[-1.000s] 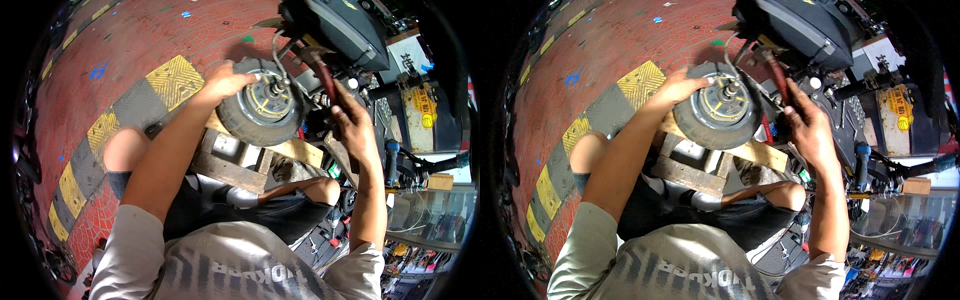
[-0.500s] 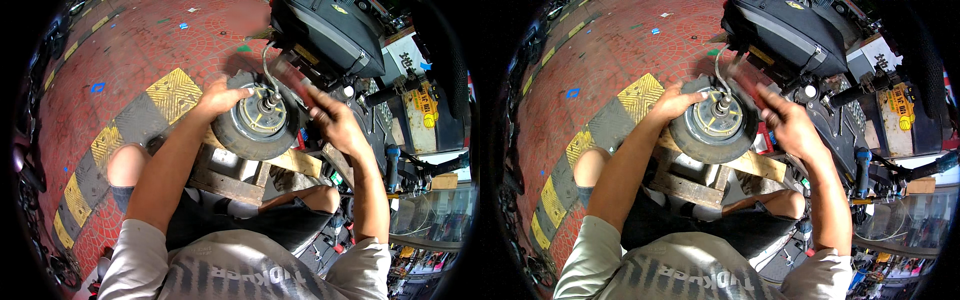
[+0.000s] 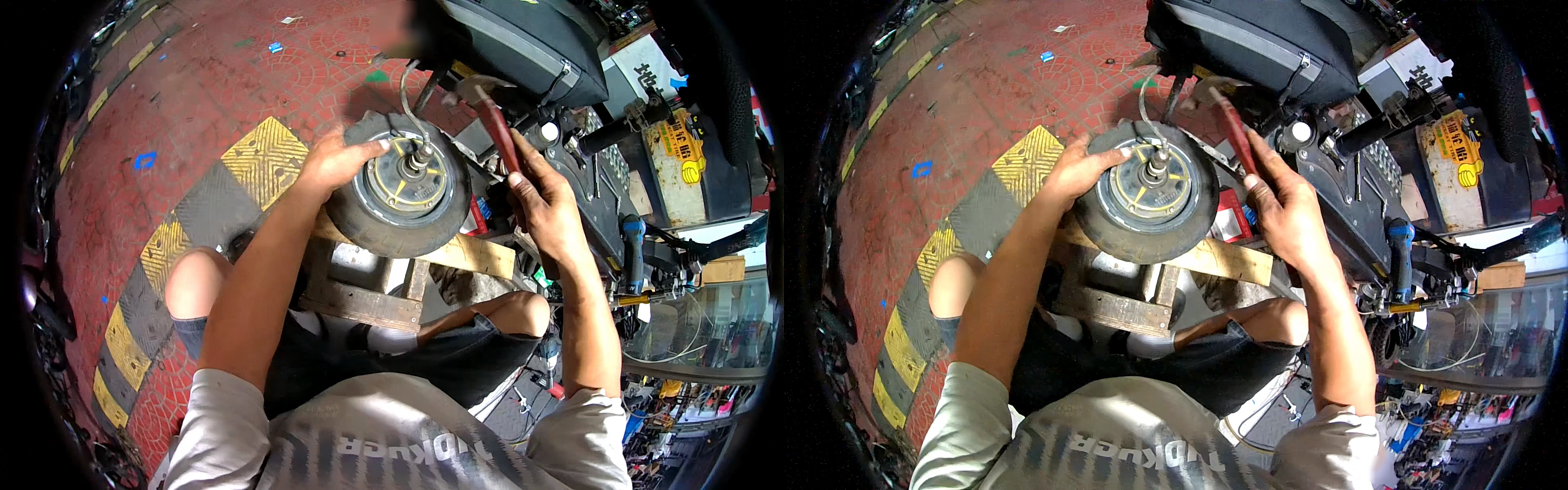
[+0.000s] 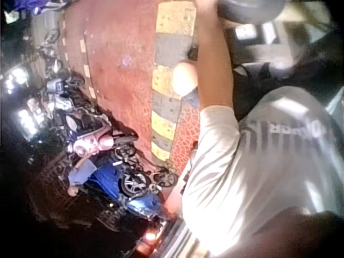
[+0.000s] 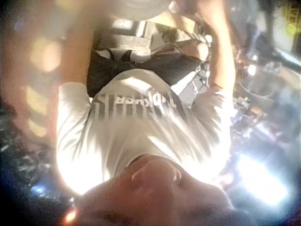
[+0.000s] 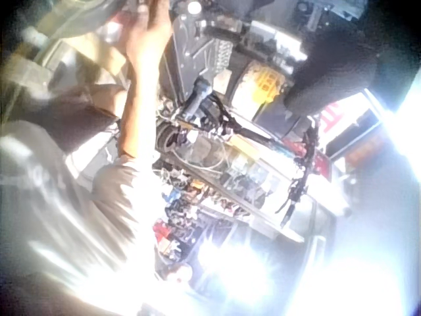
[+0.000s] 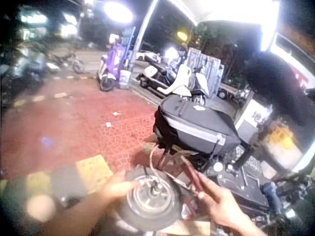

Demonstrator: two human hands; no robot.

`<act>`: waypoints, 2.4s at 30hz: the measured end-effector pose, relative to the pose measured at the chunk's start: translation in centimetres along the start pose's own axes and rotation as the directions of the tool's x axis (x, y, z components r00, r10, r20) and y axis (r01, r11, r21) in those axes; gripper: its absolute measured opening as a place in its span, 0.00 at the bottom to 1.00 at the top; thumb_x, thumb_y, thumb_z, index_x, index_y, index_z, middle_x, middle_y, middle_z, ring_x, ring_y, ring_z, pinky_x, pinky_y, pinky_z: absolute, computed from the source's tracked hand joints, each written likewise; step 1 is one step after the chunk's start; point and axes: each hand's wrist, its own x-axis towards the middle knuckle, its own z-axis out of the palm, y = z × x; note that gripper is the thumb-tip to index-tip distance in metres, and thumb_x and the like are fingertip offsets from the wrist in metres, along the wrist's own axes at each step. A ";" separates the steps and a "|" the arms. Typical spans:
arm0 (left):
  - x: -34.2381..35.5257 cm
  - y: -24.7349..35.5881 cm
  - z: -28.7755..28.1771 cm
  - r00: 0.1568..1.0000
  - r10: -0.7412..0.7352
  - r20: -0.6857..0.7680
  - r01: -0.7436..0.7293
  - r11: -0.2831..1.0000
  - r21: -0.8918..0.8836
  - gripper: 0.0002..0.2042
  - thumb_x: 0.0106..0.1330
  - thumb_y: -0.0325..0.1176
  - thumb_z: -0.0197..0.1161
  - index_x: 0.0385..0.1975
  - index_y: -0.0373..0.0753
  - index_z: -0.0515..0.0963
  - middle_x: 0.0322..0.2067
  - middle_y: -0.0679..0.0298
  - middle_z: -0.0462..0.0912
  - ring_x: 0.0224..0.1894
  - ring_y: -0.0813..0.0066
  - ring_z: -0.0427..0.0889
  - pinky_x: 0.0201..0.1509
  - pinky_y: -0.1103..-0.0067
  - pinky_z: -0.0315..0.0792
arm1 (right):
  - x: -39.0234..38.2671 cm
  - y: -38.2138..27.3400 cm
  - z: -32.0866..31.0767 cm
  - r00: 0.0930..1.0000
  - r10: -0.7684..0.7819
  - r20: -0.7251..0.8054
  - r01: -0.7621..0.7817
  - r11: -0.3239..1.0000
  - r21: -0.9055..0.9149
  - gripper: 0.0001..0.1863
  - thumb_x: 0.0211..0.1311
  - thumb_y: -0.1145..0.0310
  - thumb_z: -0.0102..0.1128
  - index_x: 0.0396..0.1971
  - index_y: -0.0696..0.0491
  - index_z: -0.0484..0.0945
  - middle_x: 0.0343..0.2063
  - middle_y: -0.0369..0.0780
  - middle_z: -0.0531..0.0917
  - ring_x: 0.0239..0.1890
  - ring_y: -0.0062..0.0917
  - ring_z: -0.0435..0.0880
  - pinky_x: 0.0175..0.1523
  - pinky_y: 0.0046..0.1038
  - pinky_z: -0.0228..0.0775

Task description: The person works on an electric scooter wheel assembly, using a power drill and a hammer to loosen components and then working on the hub motor with their hands.

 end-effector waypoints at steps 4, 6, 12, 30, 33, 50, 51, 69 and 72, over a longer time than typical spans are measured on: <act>-0.3 0.3 0.1 0.998 0.031 0.045 -0.028 0.997 -0.076 0.42 0.67 0.40 0.81 0.73 0.22 0.68 0.62 0.45 0.85 0.61 0.60 0.88 0.66 0.68 0.82 | -1.0 0.8 -0.9 0.974 0.046 0.221 -0.001 0.980 -0.197 0.30 0.79 0.72 0.63 0.78 0.54 0.72 0.72 0.54 0.80 0.75 0.37 0.79 0.78 0.35 0.66; -1.2 0.9 0.5 1.000 0.024 -0.008 -0.025 0.995 -0.099 0.38 0.64 0.43 0.82 0.68 0.24 0.75 0.58 0.46 0.88 0.60 0.60 0.89 0.65 0.68 0.81 | -1.9 0.8 -1.5 0.989 0.034 0.141 -0.012 0.988 -0.156 0.30 0.80 0.73 0.62 0.78 0.56 0.72 0.72 0.54 0.80 0.75 0.37 0.79 0.79 0.34 0.65; -2.8 3.6 -0.1 0.994 -0.094 0.061 0.094 0.996 -0.004 0.62 0.62 0.49 0.83 0.83 0.18 0.47 0.76 0.31 0.68 0.75 0.50 0.76 0.77 0.64 0.73 | -6.2 3.1 0.0 0.991 0.111 0.071 -0.098 0.982 -0.164 0.32 0.81 0.72 0.62 0.81 0.51 0.69 0.69 0.49 0.84 0.60 0.29 0.85 0.68 0.32 0.74; -2.0 1.1 1.2 0.989 0.029 -0.143 -0.019 0.997 0.070 0.58 0.60 0.54 0.83 0.78 0.15 0.59 0.72 0.31 0.75 0.72 0.50 0.80 0.73 0.65 0.77 | -12.4 2.4 3.1 1.000 0.007 -0.011 -0.009 0.983 -0.186 0.33 0.77 0.71 0.66 0.79 0.48 0.71 0.60 0.59 0.86 0.62 0.55 0.87 0.67 0.41 0.77; -0.5 -0.9 -0.3 0.985 0.083 -0.151 -0.064 0.990 0.125 0.57 0.63 0.53 0.84 0.78 0.16 0.58 0.68 0.34 0.79 0.68 0.51 0.83 0.70 0.65 0.78 | -13.5 1.3 3.4 0.999 -0.025 -0.029 0.019 0.985 -0.173 0.33 0.78 0.73 0.65 0.80 0.50 0.71 0.64 0.55 0.85 0.66 0.45 0.87 0.70 0.38 0.74; -4.5 1.6 2.2 0.967 0.162 -0.199 -0.100 0.951 0.291 0.45 0.70 0.59 0.73 0.74 0.24 0.72 0.66 0.40 0.84 0.68 0.53 0.84 0.71 0.66 0.75 | -17.7 6.6 5.4 0.935 0.355 -0.019 -0.218 0.614 0.759 0.28 0.81 0.62 0.65 0.71 0.60 0.72 0.28 0.34 0.78 0.19 0.16 0.74 0.23 0.20 0.68; -3.7 1.0 1.3 0.964 0.168 -0.205 -0.102 0.948 0.301 0.43 0.72 0.58 0.72 0.74 0.25 0.73 0.66 0.40 0.84 0.68 0.53 0.83 0.72 0.65 0.75 | -19.1 5.7 4.9 0.941 0.339 -0.012 -0.192 0.559 0.807 0.30 0.82 0.59 0.65 0.72 0.62 0.71 0.25 0.34 0.78 0.19 0.17 0.76 0.25 0.20 0.70; -4.9 2.8 1.0 0.765 0.506 0.399 -0.609 0.366 0.704 0.33 0.78 0.48 0.57 0.75 0.30 0.71 0.71 0.40 0.74 0.75 0.42 0.71 0.80 0.58 0.61 | -58.0 26.0 18.7 0.283 0.898 -0.338 -0.900 0.370 0.231 0.27 0.74 0.46 0.71 0.35 0.61 0.85 0.23 0.47 0.80 0.27 0.33 0.79 0.38 0.40 0.73; -5.8 4.5 2.8 0.787 0.325 0.524 -0.597 0.191 0.779 0.45 0.77 0.62 0.59 0.83 0.32 0.59 0.78 0.40 0.65 0.79 0.41 0.64 0.84 0.57 0.55 | -61.8 26.9 25.5 0.227 0.917 -0.328 -0.955 0.275 0.108 0.19 0.71 0.53 0.71 0.39 0.57 0.89 0.28 0.47 0.87 0.32 0.43 0.88 0.42 0.45 0.78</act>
